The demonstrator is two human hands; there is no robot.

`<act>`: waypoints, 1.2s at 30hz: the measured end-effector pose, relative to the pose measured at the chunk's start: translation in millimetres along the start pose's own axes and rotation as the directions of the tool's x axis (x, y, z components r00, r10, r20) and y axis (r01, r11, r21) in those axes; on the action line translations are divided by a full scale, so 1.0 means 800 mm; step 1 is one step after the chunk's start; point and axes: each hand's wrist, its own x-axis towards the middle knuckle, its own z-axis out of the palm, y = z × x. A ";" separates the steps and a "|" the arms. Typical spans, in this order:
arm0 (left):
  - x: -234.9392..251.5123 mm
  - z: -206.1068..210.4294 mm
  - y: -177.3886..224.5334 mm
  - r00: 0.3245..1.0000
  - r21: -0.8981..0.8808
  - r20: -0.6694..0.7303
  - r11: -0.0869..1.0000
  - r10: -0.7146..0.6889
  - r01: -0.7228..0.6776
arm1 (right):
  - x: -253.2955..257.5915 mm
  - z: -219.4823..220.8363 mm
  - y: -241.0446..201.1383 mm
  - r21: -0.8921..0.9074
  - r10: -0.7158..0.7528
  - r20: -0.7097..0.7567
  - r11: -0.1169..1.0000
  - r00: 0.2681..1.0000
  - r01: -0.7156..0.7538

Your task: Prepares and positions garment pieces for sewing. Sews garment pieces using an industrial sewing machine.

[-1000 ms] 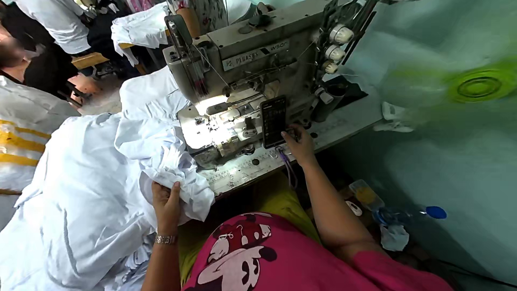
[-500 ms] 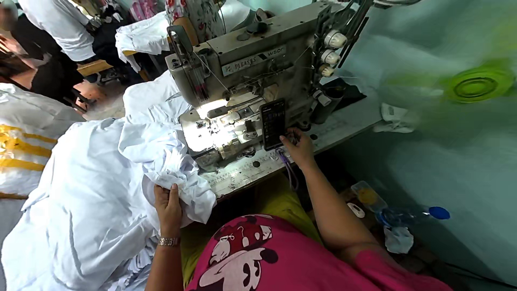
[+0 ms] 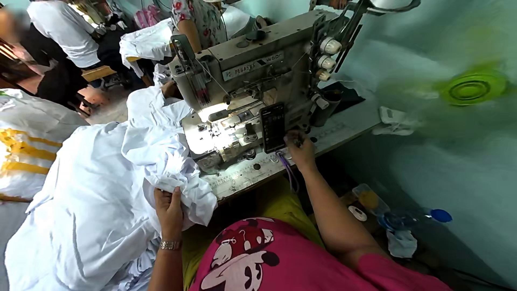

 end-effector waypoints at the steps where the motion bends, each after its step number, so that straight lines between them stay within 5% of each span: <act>1: -0.001 -0.001 0.004 1.000 0.000 -0.021 1.000 0.001 -0.001 | -0.006 0.001 0.000 0.026 -0.025 -0.062 0.999 0.998 0.026; 4: -0.005 -0.001 0.029 0.999 -0.082 -0.030 0.996 -0.035 0.033 | -0.037 0.016 -0.014 0.031 -0.135 -0.087 0.990 0.987 0.138; 6: -0.006 0.006 0.057 0.995 -0.240 0.038 0.966 -0.091 0.097 | -0.066 0.033 -0.037 -0.021 -0.176 0.171 0.983 0.969 0.182; 9: 0.001 0.026 0.084 0.987 -0.326 0.154 0.941 -0.042 0.091 | -0.095 0.063 -0.090 -0.121 -0.064 0.649 0.975 0.758 0.185; 11: 0.009 0.033 0.077 0.986 -0.259 0.164 0.962 -0.041 0.083 | -0.110 0.085 -0.106 -0.085 -0.064 0.781 0.974 0.621 0.208; 14: 0.011 0.030 0.063 0.978 -0.207 0.178 0.968 -0.105 0.141 | -0.130 0.105 -0.109 0.033 -0.175 0.792 0.969 0.585 0.246; 26: -0.002 0.024 0.058 0.966 -0.136 0.237 0.981 -0.104 0.139 | -0.150 0.119 -0.103 0.137 -0.286 0.683 0.954 0.672 0.267; 29: -0.005 0.023 0.061 0.968 0.021 0.250 1.000 -0.026 0.021 | -0.150 0.119 -0.103 0.164 -0.294 0.650 0.954 0.701 0.249; 31: -0.015 0.018 0.075 0.885 0.290 0.437 0.906 0.160 -0.307 | -0.142 0.117 -0.101 0.206 -0.317 0.582 0.948 0.749 0.241; 32: -0.021 0.014 0.084 0.774 0.376 0.601 0.785 0.198 -0.493 | -0.137 0.116 -0.098 0.223 -0.326 0.542 0.944 0.775 0.241; 34: -0.034 0.005 0.081 0.565 0.449 0.825 0.587 0.018 -0.674 | -0.127 0.112 -0.088 0.229 -0.296 0.483 0.951 0.824 0.208; 36: -0.045 -0.006 0.063 0.500 0.470 0.857 0.590 -0.127 -0.656 | -0.121 0.111 -0.082 0.223 -0.252 0.452 0.961 0.855 0.165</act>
